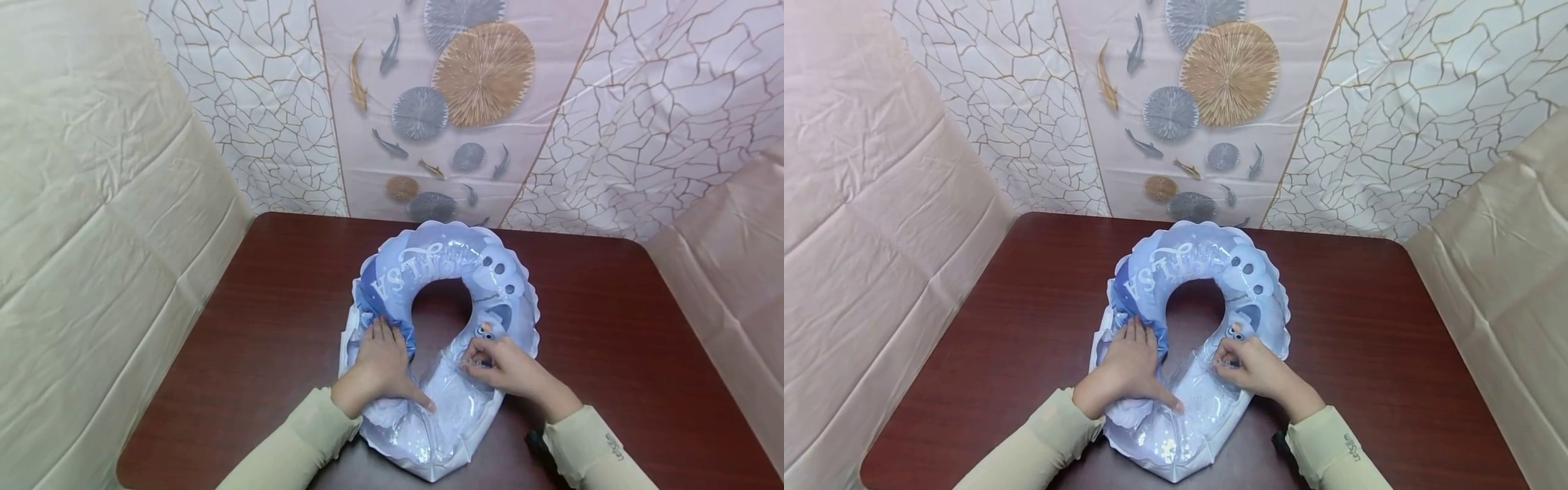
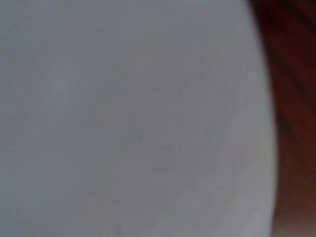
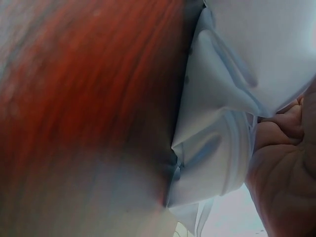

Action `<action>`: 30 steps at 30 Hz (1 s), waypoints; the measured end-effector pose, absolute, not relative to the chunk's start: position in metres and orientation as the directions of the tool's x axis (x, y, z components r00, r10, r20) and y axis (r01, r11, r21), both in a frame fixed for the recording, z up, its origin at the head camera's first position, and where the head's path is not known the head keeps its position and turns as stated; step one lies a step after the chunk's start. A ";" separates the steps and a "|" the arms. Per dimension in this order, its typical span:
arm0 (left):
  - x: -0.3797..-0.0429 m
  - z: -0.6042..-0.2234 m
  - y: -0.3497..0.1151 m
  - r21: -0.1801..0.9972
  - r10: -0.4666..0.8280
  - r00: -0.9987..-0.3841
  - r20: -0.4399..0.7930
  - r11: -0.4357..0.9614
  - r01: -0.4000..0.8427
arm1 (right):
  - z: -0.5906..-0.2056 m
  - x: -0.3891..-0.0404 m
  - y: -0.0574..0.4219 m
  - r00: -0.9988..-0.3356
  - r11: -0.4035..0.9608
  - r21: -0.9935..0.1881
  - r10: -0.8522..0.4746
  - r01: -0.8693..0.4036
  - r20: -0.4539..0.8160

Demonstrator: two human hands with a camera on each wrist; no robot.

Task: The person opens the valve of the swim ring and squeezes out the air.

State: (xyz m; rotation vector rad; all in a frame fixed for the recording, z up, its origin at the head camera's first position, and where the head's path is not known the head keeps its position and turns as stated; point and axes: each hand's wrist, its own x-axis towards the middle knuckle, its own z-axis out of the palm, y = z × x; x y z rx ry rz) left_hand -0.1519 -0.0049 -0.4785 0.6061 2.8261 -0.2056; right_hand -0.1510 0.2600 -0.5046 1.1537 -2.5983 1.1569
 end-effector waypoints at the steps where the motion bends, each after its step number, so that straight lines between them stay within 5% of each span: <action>1: -0.152 -0.478 -0.005 -0.087 0.383 -0.885 -0.266 0.904 0.418 | -0.505 -0.151 0.260 -0.715 0.433 -0.611 -0.607 -0.663 0.346; 30: -0.151 -0.476 -0.005 -0.081 0.378 -0.877 -0.297 0.905 0.417 | -0.501 -0.148 0.262 -0.761 0.433 -0.679 -0.577 -0.593 0.297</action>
